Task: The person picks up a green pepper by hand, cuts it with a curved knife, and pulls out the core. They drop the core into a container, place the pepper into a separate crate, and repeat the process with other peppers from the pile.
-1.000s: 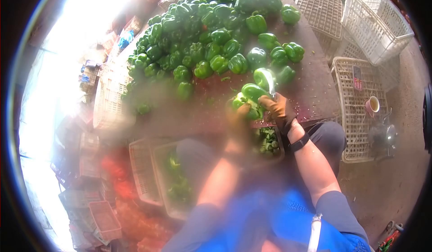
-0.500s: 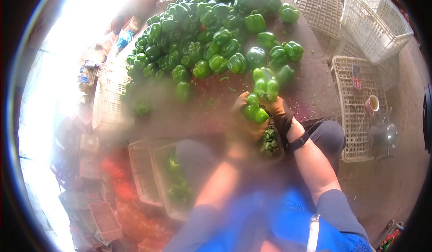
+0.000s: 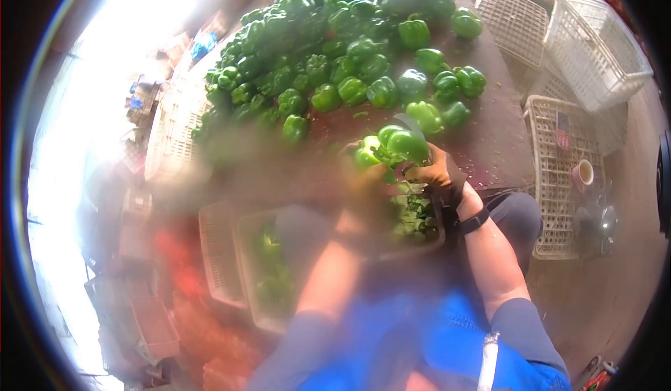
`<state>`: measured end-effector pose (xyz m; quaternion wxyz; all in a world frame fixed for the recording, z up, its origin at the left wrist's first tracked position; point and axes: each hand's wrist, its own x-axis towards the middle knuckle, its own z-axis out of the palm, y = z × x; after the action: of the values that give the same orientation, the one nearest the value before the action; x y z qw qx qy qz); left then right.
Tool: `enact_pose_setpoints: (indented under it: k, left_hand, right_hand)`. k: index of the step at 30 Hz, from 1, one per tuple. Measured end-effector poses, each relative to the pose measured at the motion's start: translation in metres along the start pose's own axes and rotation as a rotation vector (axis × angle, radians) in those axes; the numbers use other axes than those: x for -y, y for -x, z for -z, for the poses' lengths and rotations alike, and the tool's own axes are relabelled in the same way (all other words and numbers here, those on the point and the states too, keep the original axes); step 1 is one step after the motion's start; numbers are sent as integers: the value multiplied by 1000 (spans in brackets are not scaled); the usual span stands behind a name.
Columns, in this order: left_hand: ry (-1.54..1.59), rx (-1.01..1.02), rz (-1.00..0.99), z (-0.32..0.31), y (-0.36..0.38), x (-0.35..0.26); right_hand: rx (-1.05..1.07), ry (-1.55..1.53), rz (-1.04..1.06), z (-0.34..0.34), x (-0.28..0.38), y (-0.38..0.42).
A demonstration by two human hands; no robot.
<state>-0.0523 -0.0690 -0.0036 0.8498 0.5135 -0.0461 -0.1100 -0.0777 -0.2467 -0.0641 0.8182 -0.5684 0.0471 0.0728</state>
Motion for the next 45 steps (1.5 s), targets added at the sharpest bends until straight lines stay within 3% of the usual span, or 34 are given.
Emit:
enact_pose_setpoints:
  k: [3,5,9,11,14,15,16,18,20,22,23,24,26,27,29,31,33,37,39,40,43,45]
  left_hand:
    - [141,58,80,11,0,-5]
    - [301,198,97,32,-9,7]
    - [708,216,-26,91,-21,32]
    - [701,214,-148,90,-7,-14]
    - [857,181,-180,139,6,-52]
    - [783,196,-226,153,15,-80]
    - [634,141,-372,176,23,-96]
    - [864,-240,-402,215,41,-148]
    - [689,-239,-644,284,56,-178]
    - [653,-734,-687,318,71,-193]
    - [793,-974,-435,336,71,-202]
    - [539,-871,-367,344,74,-197]
    - [545,-77,-245,395,65,-160]
    - [384,-273,-189,357,55,-160]
    - [280,-286,-76,301,33,-161]
    - [-12,-263,-42,241,0,-158]
    - [-291,-208,-3,190,-28,-149]
    - [-767,38,61,102,-80,-87]
    - [-648,155,131,49,-87,-55]
    - [-975,166,20,58,-115,-14]
    - [-970,68,322,-14,-128,24]
    - [-1156,24,285,-39,-136,50]
  right_hand:
    - [7,-59,54,-21,26,18]
    - [30,107,35,-26,39,24]
    - [56,244,-9,-21,17,18]
    - [110,256,-40,-27,21,21]
    - [194,262,-137,-30,14,23]
    - [195,250,-152,-36,14,25]
    - [190,238,-166,-39,12,25]
    - [189,222,-173,-37,5,22]
    - [202,174,-218,-41,9,24]
    - [244,285,-239,-44,10,23]
    - [256,341,-245,-44,10,22]
    - [278,381,-247,-46,9,21]
    - [264,467,-270,-40,1,25]
    - [297,459,-311,-29,-10,23]
    - [313,462,-444,-34,-3,27]
    - [270,644,-387,-25,-16,27]
    - [207,606,-447,-23,-14,25]
    - [-35,438,-289,-8,-8,30]
    - [-252,370,-173,2,-19,24]
    - [-378,203,-111,2,-16,24]
    - [-581,134,60,12,9,27]
    - [-661,75,75,21,12,28]
